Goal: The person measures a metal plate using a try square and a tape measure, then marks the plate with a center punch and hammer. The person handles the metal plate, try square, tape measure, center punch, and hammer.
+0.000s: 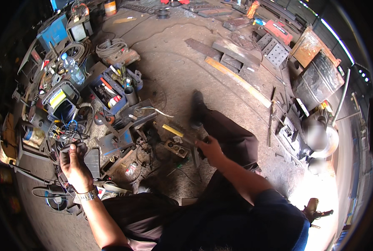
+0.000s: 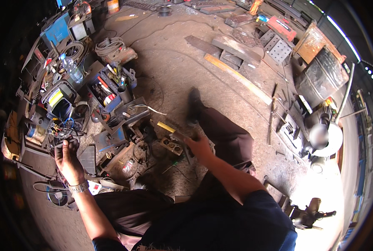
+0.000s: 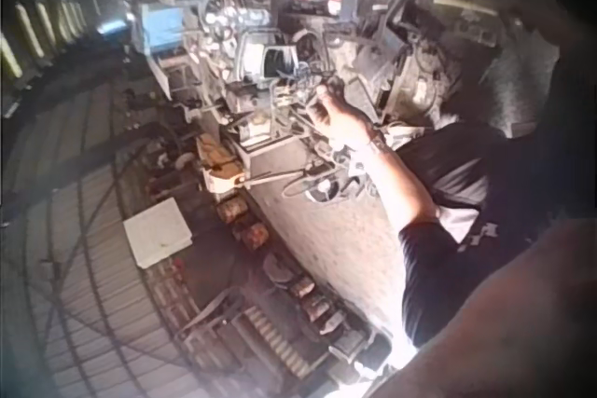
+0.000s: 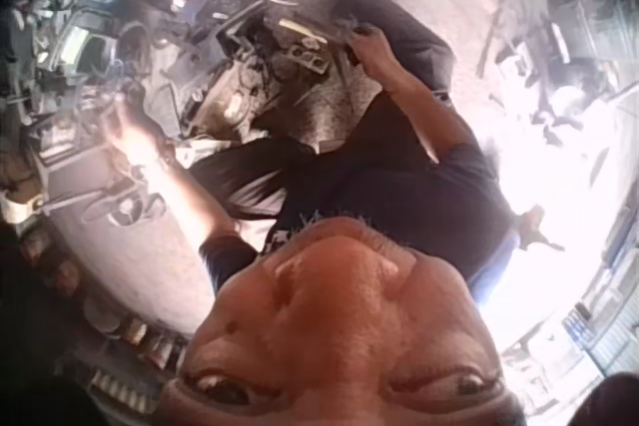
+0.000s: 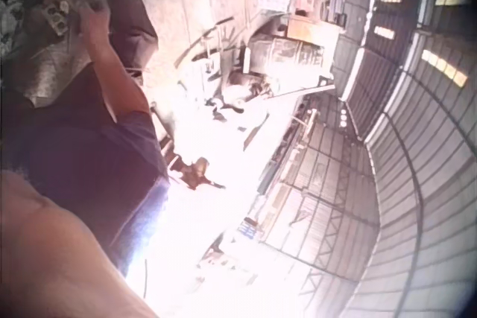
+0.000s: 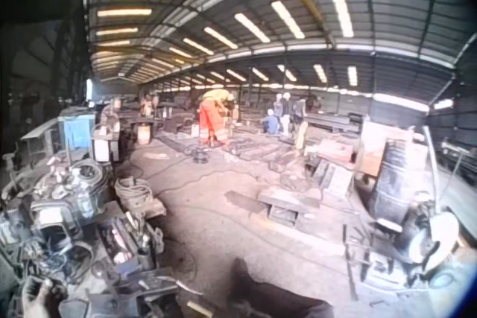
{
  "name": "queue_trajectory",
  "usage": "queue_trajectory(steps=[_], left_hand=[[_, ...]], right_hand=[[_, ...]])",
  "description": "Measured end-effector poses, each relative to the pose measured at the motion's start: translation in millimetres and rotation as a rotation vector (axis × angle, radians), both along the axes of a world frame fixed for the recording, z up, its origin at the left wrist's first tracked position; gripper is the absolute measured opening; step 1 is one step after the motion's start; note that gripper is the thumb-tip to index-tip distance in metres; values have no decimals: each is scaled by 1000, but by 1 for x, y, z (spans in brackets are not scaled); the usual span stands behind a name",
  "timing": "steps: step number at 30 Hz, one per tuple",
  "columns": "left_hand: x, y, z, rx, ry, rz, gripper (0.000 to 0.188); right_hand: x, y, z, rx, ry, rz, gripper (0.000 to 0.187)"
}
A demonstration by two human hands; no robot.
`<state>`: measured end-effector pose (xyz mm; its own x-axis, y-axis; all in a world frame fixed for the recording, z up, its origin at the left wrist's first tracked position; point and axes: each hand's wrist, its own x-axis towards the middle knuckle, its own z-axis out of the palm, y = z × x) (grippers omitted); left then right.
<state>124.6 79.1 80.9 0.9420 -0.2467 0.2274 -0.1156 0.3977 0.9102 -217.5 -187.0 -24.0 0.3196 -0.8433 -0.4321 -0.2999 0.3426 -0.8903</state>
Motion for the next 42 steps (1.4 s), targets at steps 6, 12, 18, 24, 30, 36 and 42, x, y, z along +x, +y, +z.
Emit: queue_trajectory(steps=[6,12,18,24,30,36,42], left_hand=[[14,21,-6,5,22,54,19],[14,8,-12,-35,63,-21,20],[37,36,-15,-67,104,-75,20],[44,73,-9,585,7,-62,23],[55,111,-113,452,104,10,18],[77,120,-141,699,-87,235,14],[100,113,-162,948,-211,283,17]], right_hand=[[-14,-38,143,-418,-510,501,47],[48,15,59,-551,-422,573,34],[19,21,-6,-362,31,587,58],[16,18,1,384,-286,260,35],[25,41,-56,519,14,277,17],[44,33,-89,679,243,404,24],[46,44,-123,654,461,640,25]])
